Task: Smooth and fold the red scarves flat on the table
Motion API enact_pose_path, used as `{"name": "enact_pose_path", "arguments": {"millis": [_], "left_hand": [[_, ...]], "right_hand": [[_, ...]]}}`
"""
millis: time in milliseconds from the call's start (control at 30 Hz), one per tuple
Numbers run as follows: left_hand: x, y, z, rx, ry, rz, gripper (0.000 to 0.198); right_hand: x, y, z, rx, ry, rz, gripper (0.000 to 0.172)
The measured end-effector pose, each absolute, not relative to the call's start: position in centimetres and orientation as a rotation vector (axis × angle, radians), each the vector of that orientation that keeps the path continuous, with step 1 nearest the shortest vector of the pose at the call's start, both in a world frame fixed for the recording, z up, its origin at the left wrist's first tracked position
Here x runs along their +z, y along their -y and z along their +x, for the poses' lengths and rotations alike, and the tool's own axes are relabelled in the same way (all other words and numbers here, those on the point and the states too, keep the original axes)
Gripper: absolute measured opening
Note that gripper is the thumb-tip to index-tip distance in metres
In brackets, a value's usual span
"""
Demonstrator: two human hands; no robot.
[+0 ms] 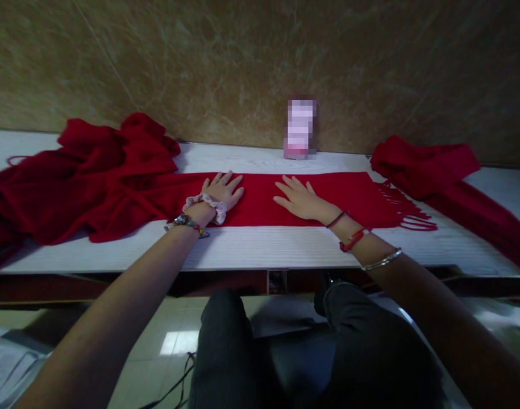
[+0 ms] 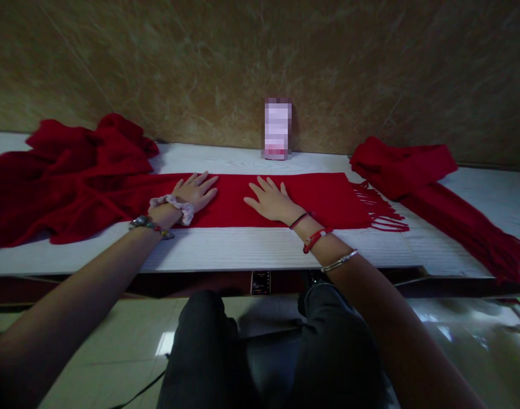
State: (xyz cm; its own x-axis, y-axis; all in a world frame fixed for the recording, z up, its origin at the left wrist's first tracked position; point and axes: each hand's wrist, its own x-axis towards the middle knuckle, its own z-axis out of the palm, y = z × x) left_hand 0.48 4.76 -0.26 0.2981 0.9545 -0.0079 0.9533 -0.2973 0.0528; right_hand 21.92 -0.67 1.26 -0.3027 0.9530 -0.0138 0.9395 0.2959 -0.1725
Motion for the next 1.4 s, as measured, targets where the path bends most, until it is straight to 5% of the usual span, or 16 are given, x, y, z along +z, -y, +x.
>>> {"name": "enact_pose_path", "arguments": {"millis": [267,700,1067,1400], "left_hand": [[-0.2,-4.6,0.6,0.025,-1.924,2.395,0.059],[-0.2,-4.5,0.6,0.033,-1.922,2.413,0.057],[-0.1,-4.7,0.6,0.027,-1.967,2.392,0.055],[0.2,-4.5,0.5,0.01,-1.944,2.389,0.054]], "right_hand": [[0.6,-2.3,17.2,0.194,2.511,-1.707,0.052],[0.4,-2.6,25.7,0.188,2.307,-2.129,0.057],[0.7,-2.4,18.1,0.201,2.535,-1.758,0.055],[1.1,-2.0,26.7,0.241,2.447,-2.109,0.058]]}}
